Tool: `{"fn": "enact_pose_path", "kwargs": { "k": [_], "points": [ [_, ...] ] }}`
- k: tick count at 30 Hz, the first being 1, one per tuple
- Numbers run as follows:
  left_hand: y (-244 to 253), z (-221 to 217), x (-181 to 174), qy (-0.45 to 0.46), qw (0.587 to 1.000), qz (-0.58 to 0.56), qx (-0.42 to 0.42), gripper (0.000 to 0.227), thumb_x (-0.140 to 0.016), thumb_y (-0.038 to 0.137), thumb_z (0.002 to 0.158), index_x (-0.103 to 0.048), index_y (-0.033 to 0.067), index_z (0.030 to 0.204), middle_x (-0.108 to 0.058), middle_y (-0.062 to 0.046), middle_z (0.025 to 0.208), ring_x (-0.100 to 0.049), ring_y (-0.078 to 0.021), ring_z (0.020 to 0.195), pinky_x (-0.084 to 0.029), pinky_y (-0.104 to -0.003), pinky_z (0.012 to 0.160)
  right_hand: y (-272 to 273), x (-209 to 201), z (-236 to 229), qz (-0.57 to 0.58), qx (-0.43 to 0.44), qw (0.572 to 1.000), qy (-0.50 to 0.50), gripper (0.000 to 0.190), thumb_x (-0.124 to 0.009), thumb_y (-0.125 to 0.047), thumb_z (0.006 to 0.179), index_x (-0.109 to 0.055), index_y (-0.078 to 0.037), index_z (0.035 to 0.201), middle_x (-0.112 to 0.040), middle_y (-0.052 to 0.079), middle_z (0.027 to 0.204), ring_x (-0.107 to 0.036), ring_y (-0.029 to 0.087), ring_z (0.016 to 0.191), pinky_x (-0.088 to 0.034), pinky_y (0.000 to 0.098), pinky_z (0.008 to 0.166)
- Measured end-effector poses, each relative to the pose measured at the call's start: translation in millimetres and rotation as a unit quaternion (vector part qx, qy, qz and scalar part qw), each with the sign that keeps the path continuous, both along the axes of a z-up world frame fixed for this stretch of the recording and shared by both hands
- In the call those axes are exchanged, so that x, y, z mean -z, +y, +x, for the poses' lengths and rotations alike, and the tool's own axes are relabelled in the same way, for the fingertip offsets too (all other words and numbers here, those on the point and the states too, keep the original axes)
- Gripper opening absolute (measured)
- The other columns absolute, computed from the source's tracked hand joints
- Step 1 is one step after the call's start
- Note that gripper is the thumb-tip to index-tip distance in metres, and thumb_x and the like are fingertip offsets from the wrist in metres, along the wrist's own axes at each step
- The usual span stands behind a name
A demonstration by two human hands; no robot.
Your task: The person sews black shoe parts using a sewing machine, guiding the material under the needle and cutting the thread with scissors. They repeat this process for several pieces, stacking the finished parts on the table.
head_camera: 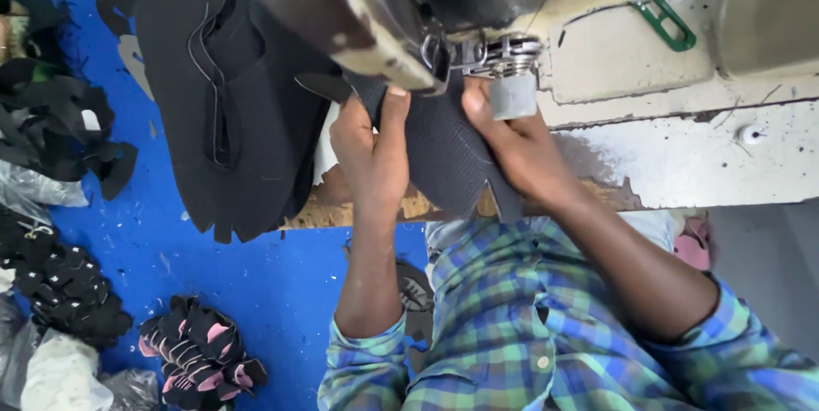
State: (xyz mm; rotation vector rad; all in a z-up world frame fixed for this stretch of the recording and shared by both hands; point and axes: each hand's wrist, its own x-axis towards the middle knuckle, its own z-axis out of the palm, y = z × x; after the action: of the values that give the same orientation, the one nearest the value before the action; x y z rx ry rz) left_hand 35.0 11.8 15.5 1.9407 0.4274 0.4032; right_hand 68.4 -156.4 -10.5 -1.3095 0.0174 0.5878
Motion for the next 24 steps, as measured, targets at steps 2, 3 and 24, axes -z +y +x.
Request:
{"fn": "enact_pose_path", "kwargs": {
  "k": [2, 3, 24],
  "points": [
    [-2, 3, -2, -0.012, 0.999, 0.031, 0.005, 0.025, -0.066, 0.022, 0.103, -0.071, -0.0026, 0.109, -0.074, -0.008, 0.093, -0.067, -0.0167, 0.086, -0.053, -0.032, 0.080, -11, -9, 5, 0.038, -0.041, 0.998, 0.004, 0.037, -0.062, -0.033, 0.102, -0.063, -0.006, 0.127, -0.064, -0.002, 0.108, -0.058, 0.007, 0.098, -0.050, 0.0260, 0.085],
    [-3, 4, -4, -0.023, 0.998, 0.061, 0.012, 0.025, -0.066, 0.022, 0.104, -0.070, -0.0025, 0.109, -0.075, -0.009, 0.093, -0.069, -0.0171, 0.085, -0.053, -0.033, 0.080, -17, -13, 7, 0.075, -0.081, 0.994, 0.007, 0.048, -0.067, -0.033, 0.098, -0.060, -0.006, 0.136, -0.066, -0.001, 0.117, -0.060, 0.009, 0.106, -0.052, 0.0272, 0.091],
    [30, 15, 28, 0.034, 0.998, -0.031, 0.040, 0.033, -0.065, 0.028, 0.107, -0.072, -0.0034, 0.103, -0.069, -0.009, 0.086, -0.057, -0.0130, 0.078, -0.046, -0.032, 0.069, -36, 17, 13, -0.037, -0.124, 0.991, 0.040, 0.079, -0.074, -0.049, 0.084, -0.054, 0.001, 0.143, -0.068, 0.012, 0.131, -0.062, 0.021, 0.123, -0.046, 0.0368, 0.105]
  ]
}}
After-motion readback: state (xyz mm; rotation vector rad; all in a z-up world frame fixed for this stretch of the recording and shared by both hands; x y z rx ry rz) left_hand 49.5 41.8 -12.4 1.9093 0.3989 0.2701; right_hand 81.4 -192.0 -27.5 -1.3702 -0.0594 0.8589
